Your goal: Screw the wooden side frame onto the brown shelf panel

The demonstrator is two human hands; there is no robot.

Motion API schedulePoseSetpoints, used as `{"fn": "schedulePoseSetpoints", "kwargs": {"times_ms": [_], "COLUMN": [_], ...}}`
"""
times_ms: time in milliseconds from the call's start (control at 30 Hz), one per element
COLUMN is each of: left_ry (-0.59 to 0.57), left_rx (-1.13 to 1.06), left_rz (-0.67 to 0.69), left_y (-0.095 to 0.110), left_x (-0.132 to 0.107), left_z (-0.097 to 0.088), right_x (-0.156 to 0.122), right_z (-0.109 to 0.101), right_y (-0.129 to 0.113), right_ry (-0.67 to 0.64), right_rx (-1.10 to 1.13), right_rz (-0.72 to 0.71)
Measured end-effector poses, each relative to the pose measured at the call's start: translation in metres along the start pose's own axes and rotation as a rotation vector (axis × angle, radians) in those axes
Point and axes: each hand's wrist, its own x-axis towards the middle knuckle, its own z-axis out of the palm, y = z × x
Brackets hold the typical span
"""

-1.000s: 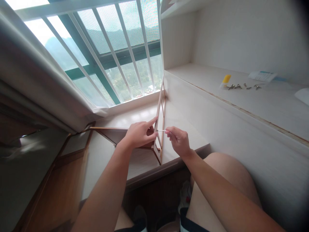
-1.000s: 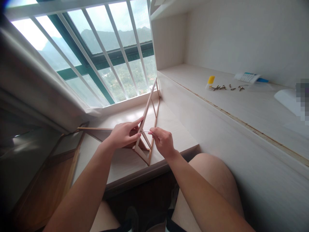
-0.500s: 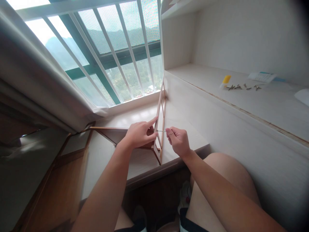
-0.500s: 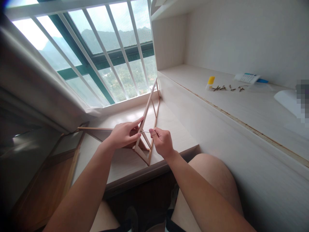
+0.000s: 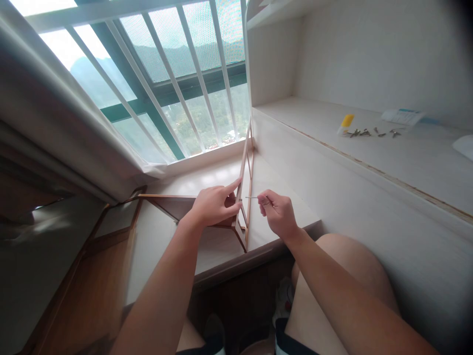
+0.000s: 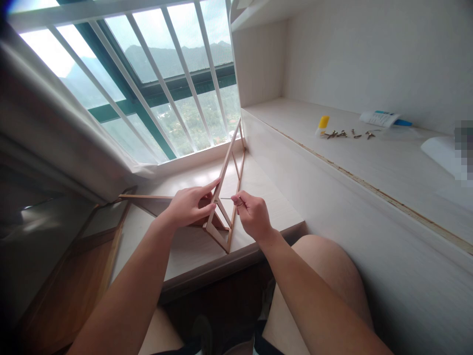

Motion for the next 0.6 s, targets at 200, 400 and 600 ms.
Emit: {"fn": "schedulePoseSetpoints", "kwargs": {"times_ms": [200,400,600], "left_ry": [-0.012,-0.018,-0.024], "left_rx": [0.008,0.012,0.010], "left_rz": [-0.014,-0.017,-0.022], "left_y": [0.0016,0.0036,0.0037], "left_x": [-0.0001,0.0000,0.0006], "left_z": [-0.0008,-0.0030,-0.0033], "right_x": [0.0007,-0.0009,-0.0031], "right_z": [0.0010,0.0030,0.0054], "right_y": [0.0004,0.0047,0.0099], "right_ry": [-0.025,-0.016,0.012], "right_rx": [-0.046,-0.028,-0.011], "right_rz": [-0.099,-0.105,-0.151]}}
